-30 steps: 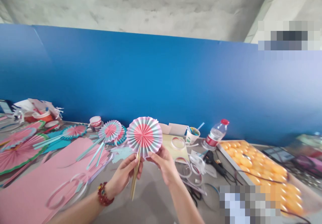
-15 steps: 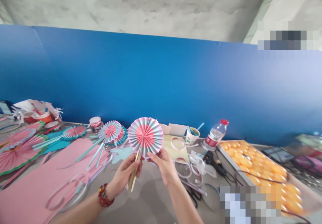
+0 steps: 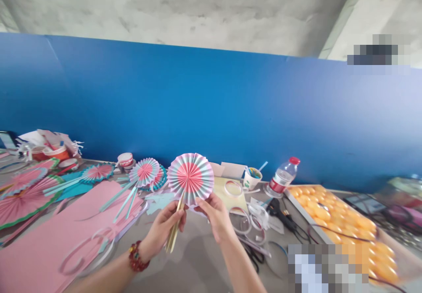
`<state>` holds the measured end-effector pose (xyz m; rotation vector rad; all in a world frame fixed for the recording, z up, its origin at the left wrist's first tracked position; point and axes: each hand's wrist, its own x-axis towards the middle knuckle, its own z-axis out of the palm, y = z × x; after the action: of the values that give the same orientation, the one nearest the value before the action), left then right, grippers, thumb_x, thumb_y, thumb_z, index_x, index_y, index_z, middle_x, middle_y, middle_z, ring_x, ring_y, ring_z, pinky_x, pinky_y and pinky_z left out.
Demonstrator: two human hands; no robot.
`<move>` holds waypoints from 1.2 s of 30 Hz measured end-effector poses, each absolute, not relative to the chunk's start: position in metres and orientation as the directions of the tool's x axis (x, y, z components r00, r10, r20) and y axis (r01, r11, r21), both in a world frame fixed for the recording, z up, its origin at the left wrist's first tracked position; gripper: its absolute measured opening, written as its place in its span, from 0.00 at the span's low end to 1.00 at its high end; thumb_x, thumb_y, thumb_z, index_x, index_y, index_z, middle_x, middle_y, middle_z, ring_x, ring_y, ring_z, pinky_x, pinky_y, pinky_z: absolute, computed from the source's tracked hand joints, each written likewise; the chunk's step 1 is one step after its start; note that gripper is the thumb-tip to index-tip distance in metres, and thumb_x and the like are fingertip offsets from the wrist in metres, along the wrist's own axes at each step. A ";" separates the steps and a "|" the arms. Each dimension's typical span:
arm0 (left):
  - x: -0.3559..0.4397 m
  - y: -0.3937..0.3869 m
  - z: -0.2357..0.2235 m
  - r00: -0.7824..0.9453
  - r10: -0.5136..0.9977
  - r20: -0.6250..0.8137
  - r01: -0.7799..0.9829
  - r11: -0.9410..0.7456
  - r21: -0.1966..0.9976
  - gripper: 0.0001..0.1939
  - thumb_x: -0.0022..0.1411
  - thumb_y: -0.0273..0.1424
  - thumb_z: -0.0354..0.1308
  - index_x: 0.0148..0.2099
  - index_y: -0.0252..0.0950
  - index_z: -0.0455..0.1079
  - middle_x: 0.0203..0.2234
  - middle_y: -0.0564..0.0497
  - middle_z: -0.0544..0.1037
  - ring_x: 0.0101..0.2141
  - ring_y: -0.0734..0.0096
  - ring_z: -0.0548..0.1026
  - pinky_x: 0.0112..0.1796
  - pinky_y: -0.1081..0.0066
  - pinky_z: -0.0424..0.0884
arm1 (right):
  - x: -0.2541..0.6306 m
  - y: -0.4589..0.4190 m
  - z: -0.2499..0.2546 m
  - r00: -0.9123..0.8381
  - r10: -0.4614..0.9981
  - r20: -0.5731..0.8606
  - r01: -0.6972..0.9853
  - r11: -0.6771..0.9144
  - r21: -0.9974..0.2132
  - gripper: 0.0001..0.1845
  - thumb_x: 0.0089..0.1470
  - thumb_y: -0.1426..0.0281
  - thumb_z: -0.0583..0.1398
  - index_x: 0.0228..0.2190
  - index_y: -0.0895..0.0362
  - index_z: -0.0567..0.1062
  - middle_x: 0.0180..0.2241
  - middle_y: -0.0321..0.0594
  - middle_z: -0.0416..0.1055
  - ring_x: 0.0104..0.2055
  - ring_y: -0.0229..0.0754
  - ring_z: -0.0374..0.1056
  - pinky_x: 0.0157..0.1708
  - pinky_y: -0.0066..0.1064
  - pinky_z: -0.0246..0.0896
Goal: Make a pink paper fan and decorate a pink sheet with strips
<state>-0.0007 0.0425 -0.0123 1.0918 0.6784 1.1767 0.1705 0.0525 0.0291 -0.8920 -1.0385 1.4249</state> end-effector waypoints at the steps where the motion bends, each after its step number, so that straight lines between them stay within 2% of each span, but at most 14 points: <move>1: -0.001 0.042 -0.012 0.289 0.950 0.119 -0.384 0.001 0.923 0.17 0.60 0.43 0.62 0.40 0.34 0.69 0.24 0.54 0.70 0.22 0.79 0.67 0.26 0.77 0.64 | 0.171 0.053 0.029 -0.103 0.994 0.030 -0.333 -0.007 -0.943 0.19 0.44 0.60 0.71 0.38 0.55 0.78 0.35 0.39 0.76 0.36 0.42 0.73 0.39 0.32 0.67; 8: -0.003 0.040 -0.006 0.286 0.951 0.117 -0.386 0.002 0.922 0.15 0.61 0.41 0.62 0.40 0.34 0.69 0.26 0.53 0.72 0.26 0.77 0.69 0.30 0.75 0.66 | 0.170 0.054 0.029 -0.088 0.996 0.020 -0.339 -0.011 -0.941 0.19 0.44 0.60 0.71 0.38 0.55 0.79 0.36 0.39 0.77 0.36 0.40 0.72 0.38 0.29 0.67; 16: -0.002 0.043 -0.012 0.279 0.956 0.088 -0.397 0.031 0.917 0.17 0.58 0.43 0.64 0.37 0.34 0.70 0.24 0.54 0.71 0.25 0.77 0.67 0.29 0.76 0.63 | 0.170 0.053 0.031 -0.076 0.997 0.016 -0.320 -0.009 -0.948 0.20 0.43 0.59 0.71 0.37 0.55 0.79 0.37 0.40 0.77 0.36 0.42 0.73 0.38 0.31 0.68; 21: -0.002 0.041 -0.009 0.267 0.956 0.120 -0.387 -0.007 0.922 0.15 0.59 0.42 0.63 0.37 0.34 0.70 0.25 0.54 0.70 0.26 0.76 0.66 0.30 0.76 0.63 | 0.171 0.053 0.030 -0.073 0.997 0.031 -0.322 0.006 -0.947 0.19 0.44 0.59 0.71 0.37 0.55 0.79 0.36 0.39 0.77 0.35 0.42 0.73 0.38 0.31 0.67; 26: -0.001 0.043 -0.015 0.234 0.954 0.187 -0.391 -0.083 0.916 0.15 0.57 0.41 0.66 0.38 0.35 0.70 0.29 0.53 0.71 0.30 0.73 0.68 0.35 0.73 0.66 | 0.169 0.050 0.032 -0.127 0.991 0.031 -0.328 -0.012 -0.945 0.20 0.46 0.60 0.70 0.41 0.55 0.78 0.38 0.40 0.77 0.38 0.43 0.73 0.40 0.32 0.67; 32: -0.001 0.046 -0.016 0.257 0.949 0.185 -0.367 -0.081 0.927 0.14 0.61 0.41 0.62 0.37 0.33 0.69 0.25 0.54 0.70 0.26 0.77 0.65 0.30 0.76 0.62 | 0.168 0.049 0.035 -0.139 0.990 0.032 -0.311 -0.013 -0.950 0.21 0.45 0.58 0.70 0.40 0.55 0.79 0.37 0.41 0.78 0.39 0.44 0.73 0.41 0.34 0.67; 36: -0.002 0.044 -0.009 0.206 0.966 0.156 -0.386 -0.067 0.920 0.17 0.57 0.42 0.65 0.35 0.34 0.68 0.25 0.55 0.70 0.26 0.78 0.66 0.29 0.77 0.64 | 0.166 0.047 0.039 -0.140 0.989 0.043 -0.311 -0.003 -0.950 0.22 0.46 0.58 0.70 0.43 0.53 0.78 0.40 0.41 0.77 0.41 0.45 0.73 0.42 0.35 0.67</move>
<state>-0.0024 0.0444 -0.0092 1.1020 0.7002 1.2741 0.1664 0.0475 0.0388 -0.8854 -1.0829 1.4320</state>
